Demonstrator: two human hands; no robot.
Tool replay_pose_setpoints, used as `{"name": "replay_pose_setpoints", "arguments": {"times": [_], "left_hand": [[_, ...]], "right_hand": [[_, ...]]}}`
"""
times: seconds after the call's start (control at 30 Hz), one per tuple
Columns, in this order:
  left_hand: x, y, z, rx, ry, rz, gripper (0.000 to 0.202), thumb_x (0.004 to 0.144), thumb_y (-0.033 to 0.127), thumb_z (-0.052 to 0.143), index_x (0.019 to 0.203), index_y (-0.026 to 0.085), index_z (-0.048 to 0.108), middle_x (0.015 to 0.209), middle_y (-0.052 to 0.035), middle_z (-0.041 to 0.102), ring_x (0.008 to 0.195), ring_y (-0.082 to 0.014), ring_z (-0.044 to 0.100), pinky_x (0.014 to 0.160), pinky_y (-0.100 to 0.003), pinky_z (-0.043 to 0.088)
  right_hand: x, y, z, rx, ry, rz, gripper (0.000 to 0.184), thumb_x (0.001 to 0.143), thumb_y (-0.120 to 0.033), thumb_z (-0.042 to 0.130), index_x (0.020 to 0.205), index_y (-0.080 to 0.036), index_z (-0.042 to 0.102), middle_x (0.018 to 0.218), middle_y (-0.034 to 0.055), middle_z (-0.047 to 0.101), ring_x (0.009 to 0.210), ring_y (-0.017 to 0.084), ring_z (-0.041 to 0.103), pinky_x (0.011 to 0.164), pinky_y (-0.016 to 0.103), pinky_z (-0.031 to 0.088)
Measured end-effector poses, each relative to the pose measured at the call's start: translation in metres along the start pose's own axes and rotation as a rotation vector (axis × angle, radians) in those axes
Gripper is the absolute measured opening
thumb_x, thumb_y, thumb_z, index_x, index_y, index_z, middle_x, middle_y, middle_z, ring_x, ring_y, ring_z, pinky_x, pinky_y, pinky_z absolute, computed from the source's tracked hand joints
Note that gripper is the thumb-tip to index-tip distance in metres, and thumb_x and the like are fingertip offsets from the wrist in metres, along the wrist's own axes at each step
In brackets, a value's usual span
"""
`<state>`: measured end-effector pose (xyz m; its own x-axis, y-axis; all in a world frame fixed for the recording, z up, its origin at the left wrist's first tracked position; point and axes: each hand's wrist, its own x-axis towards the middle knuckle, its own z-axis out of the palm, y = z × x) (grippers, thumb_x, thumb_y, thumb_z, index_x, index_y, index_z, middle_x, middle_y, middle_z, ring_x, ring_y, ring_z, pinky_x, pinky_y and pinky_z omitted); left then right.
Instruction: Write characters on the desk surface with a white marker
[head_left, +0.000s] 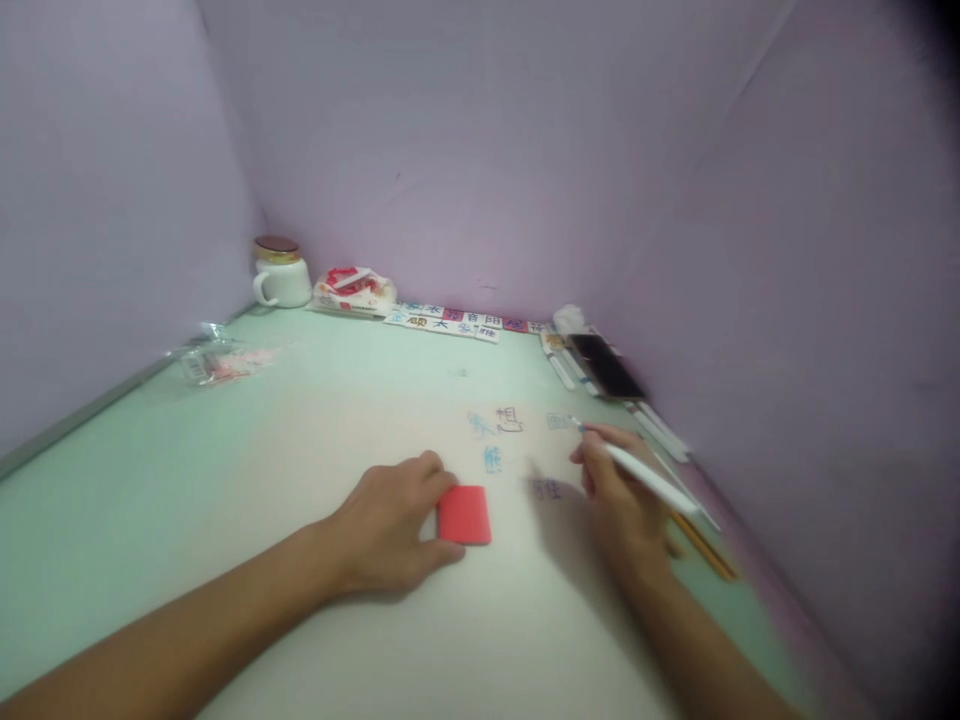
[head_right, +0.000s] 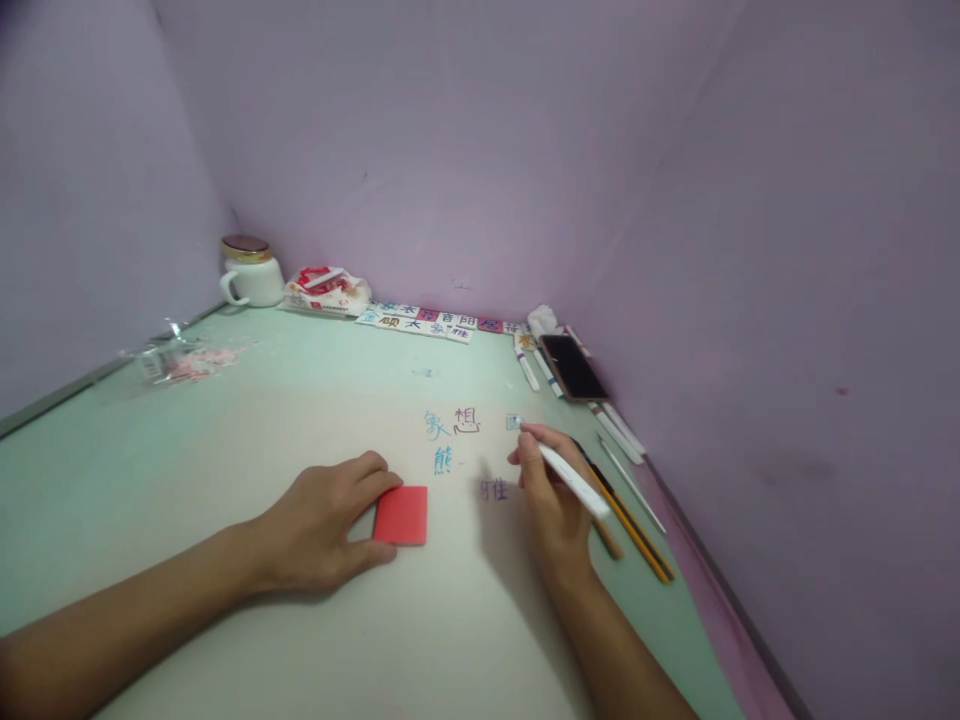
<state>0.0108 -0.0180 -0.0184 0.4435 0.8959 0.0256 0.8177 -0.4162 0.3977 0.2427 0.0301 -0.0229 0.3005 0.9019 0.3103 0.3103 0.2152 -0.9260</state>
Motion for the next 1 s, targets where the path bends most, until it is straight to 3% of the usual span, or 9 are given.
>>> {"name": "replay_pose_setpoints", "arguments": {"times": [1.0], "left_hand": [[-0.001, 0.006, -0.012, -0.019, -0.07, -0.024, 0.035, 0.078, 0.04, 0.054, 0.11, 0.025, 0.053, 0.099, -0.0026, 0.053, 0.082, -0.0191, 0.056, 0.071, -0.032, 0.042]], "right_hand": [[0.001, -0.004, -0.001, -0.013, -0.022, 0.082, 0.022, 0.076, -0.032, 0.058, 0.093, -0.019, 0.061, 0.063, -0.0011, 0.06, 0.05, 0.012, 0.049, 0.047, 0.024, 0.039]]}}
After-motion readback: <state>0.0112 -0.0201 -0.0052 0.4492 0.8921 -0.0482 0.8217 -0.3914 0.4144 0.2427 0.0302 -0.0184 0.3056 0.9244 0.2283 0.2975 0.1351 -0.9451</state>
